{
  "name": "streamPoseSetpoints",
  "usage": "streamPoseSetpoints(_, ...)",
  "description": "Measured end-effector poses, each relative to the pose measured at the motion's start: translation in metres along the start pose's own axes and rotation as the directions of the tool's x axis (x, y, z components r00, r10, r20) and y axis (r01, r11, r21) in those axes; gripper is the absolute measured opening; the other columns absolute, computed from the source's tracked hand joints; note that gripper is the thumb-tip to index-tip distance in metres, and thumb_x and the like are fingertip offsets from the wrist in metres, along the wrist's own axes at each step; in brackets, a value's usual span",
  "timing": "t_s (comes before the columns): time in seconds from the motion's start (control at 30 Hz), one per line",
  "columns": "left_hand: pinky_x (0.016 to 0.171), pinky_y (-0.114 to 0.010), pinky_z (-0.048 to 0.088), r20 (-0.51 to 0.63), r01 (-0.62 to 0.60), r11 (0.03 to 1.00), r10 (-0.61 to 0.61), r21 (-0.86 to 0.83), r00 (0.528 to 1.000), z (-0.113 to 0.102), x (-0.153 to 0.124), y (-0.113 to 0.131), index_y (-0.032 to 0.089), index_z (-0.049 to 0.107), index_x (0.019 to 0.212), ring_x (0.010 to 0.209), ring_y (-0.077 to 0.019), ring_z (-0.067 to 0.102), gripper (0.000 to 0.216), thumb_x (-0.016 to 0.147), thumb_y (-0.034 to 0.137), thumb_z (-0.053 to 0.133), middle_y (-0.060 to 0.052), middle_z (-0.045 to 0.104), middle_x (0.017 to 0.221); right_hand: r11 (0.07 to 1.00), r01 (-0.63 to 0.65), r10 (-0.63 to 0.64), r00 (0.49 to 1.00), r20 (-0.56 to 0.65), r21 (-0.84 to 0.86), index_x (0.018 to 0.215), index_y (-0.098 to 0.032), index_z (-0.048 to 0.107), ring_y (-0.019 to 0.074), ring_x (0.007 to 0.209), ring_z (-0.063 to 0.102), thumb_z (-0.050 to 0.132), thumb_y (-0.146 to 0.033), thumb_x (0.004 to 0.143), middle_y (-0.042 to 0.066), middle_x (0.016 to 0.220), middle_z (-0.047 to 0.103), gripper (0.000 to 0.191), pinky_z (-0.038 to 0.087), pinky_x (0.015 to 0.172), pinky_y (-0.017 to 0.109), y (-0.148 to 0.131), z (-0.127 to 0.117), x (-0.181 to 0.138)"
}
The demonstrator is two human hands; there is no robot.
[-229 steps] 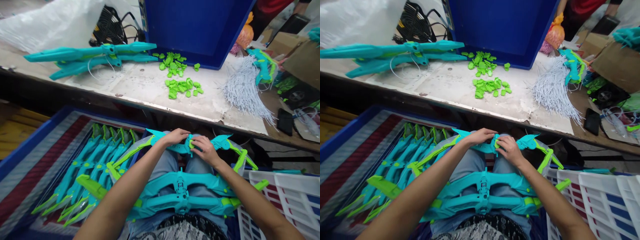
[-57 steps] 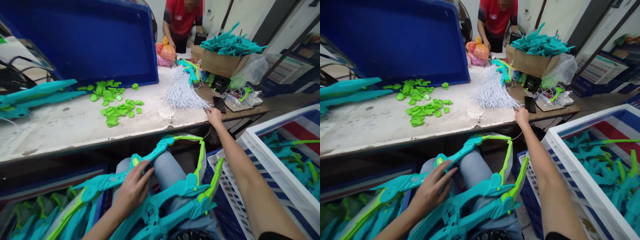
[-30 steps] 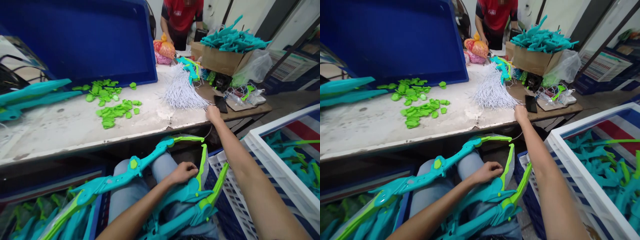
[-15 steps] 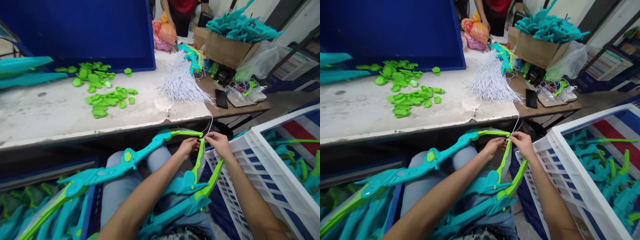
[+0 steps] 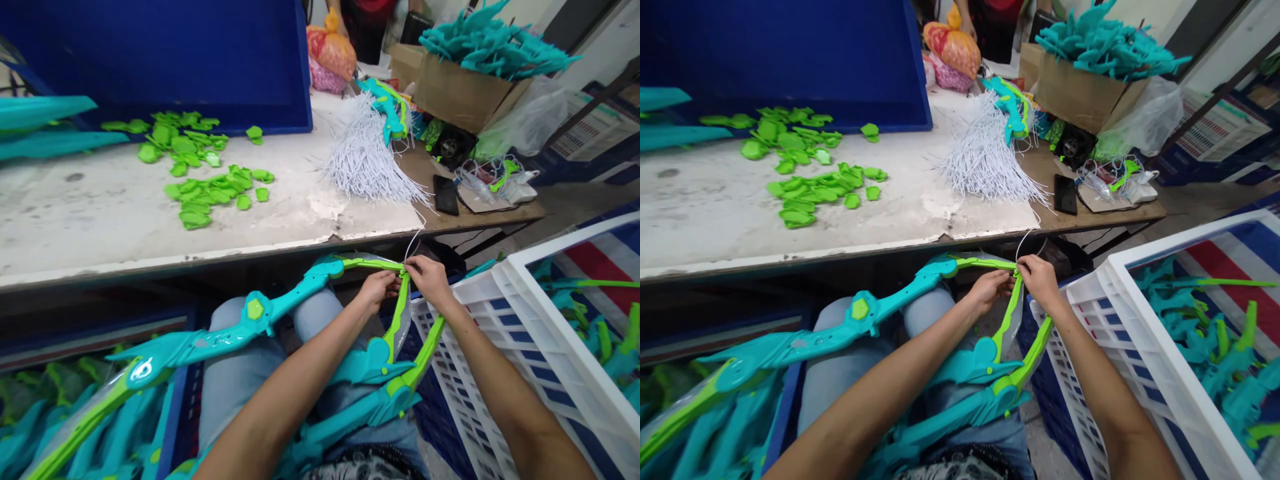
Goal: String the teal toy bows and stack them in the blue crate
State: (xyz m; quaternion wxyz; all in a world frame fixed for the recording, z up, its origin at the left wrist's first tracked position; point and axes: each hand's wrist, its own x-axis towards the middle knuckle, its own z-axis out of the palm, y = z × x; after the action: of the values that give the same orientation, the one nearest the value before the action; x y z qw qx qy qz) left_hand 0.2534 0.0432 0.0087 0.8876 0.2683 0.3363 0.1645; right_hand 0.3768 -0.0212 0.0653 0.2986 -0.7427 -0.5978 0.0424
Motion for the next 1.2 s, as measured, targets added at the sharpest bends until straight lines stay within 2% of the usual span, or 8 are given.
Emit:
streamPoseSetpoints(0.13, 0.051, -0.020, 0.039, 0.013, 0.005, 1.000, -0.005, -0.013, 1.000, 0.004, 0.000, 0.000, 0.013, 0.063, 0.075, 0.050, -0.0074, 0.053, 0.005, 0.080, 0.015, 0.064, 0.000, 0.059, 0.061, 0.999, -0.034, 0.034, 0.999, 0.019, -0.017, 0.080, -0.020, 0.066, 0.0196, 0.077, 0.065, 0.051, -0.025, 0.083, 0.006, 0.082, 0.071, 0.016, 0.049, 0.074, 0.030, 0.001, -0.003, -0.001)
streamPoseSetpoints(0.43, 0.053, -0.020, 0.037, 0.012, -0.020, 1.000, 0.020, -0.016, 1.000, 0.008, 0.005, -0.001, 0.014, 0.066, 0.078, 0.053, -0.0078, 0.053, 0.006, 0.076, 0.018, 0.069, 0.002, 0.059, 0.061, 0.976, 0.142, -0.120, 0.984, 0.132, -0.167, 0.085, -0.019, 0.066, 0.0214, 0.082, 0.062, 0.045, -0.021, 0.087, 0.009, 0.083, 0.068, 0.020, 0.047, 0.077, 0.031, -0.002, -0.006, 0.007)
streamPoseSetpoints(0.67, 0.052, -0.020, 0.036, -0.007, -0.067, 0.998, 0.067, 0.018, 0.998, 0.014, 0.007, 0.002, 0.013, 0.066, 0.078, 0.052, -0.0072, 0.051, 0.008, 0.074, 0.017, 0.071, 0.002, 0.058, 0.059, 0.996, -0.075, 0.069, 0.991, 0.112, 0.053, 0.075, -0.018, 0.065, 0.0185, 0.080, 0.062, 0.055, -0.026, 0.077, 0.006, 0.089, 0.068, 0.012, 0.047, 0.070, 0.029, 0.009, 0.002, 0.014)
streamPoseSetpoints(0.83, 0.051, -0.020, 0.038, -0.105, -0.090, 0.988, 0.104, 0.124, 0.989, 0.016, 0.002, 0.007, 0.013, 0.058, 0.063, 0.050, -0.0084, 0.052, 0.015, 0.077, 0.012, 0.065, 0.002, 0.057, 0.055, 0.985, -0.173, 0.165, 0.970, 0.182, 0.029, 0.097, -0.019, 0.062, 0.0150, 0.061, 0.059, 0.062, -0.033, 0.074, 0.003, 0.080, 0.069, 0.026, 0.047, 0.063, 0.027, 0.011, 0.005, 0.013)
streamPoseSetpoints(0.97, 0.054, -0.023, 0.044, -0.165, -0.078, 0.972, 0.117, 0.224, 0.979, -0.016, -0.044, 0.035, 0.013, 0.057, 0.058, 0.058, -0.0130, 0.059, 0.018, 0.074, 0.011, 0.065, -0.006, 0.066, 0.066, 0.981, -0.186, 0.179, 0.975, 0.131, 0.047, 0.120, -0.019, 0.052, 0.0165, 0.063, 0.062, 0.064, -0.033, 0.073, 0.006, 0.092, 0.072, 0.051, 0.049, 0.067, 0.031, 0.013, 0.003, 0.008)
streamPoseSetpoints(1.1, 0.074, -0.034, 0.052, -0.106, -0.221, 0.951, 0.248, 0.216, 0.963, -0.069, -0.142, 0.097, 0.013, 0.065, 0.067, 0.097, -0.0262, 0.064, 0.008, 0.070, 0.020, 0.068, -0.012, 0.072, 0.099, 0.979, -0.194, 0.185, 0.976, 0.117, 0.066, 0.137, -0.018, 0.039, 0.0169, 0.059, 0.061, 0.063, -0.037, 0.075, 0.006, 0.092, 0.074, 0.070, 0.051, 0.068, 0.033, 0.015, -0.003, 0.002)
streamPoseSetpoints(1.13, 0.081, -0.038, 0.051, -0.140, -0.284, 0.940, 0.312, 0.188, 0.940, -0.079, -0.171, 0.114, 0.014, 0.065, 0.066, 0.103, -0.0277, 0.062, 0.009, 0.071, 0.021, 0.067, -0.011, 0.072, 0.101, 0.979, -0.192, 0.183, 0.976, 0.119, 0.067, 0.141, -0.018, 0.035, 0.0170, 0.059, 0.061, 0.063, -0.037, 0.075, 0.006, 0.092, 0.074, 0.074, 0.051, 0.068, 0.033, 0.014, -0.004, 0.001)
streamPoseSetpoints(1.2, 0.091, -0.043, 0.048, -0.302, -0.453, 0.880, 0.475, 0.147, 0.826, -0.095, -0.225, 0.143, 0.016, 0.064, 0.064, 0.105, -0.0268, 0.061, 0.014, 0.075, 0.020, 0.058, -0.006, 0.073, 0.094, 0.981, -0.184, 0.175, 0.976, 0.127, 0.057, 0.144, -0.017, 0.030, 0.0174, 0.060, 0.062, 0.065, -0.039, 0.074, 0.005, 0.091, 0.074, 0.081, 0.051, 0.066, 0.032, 0.012, -0.007, 0.000)
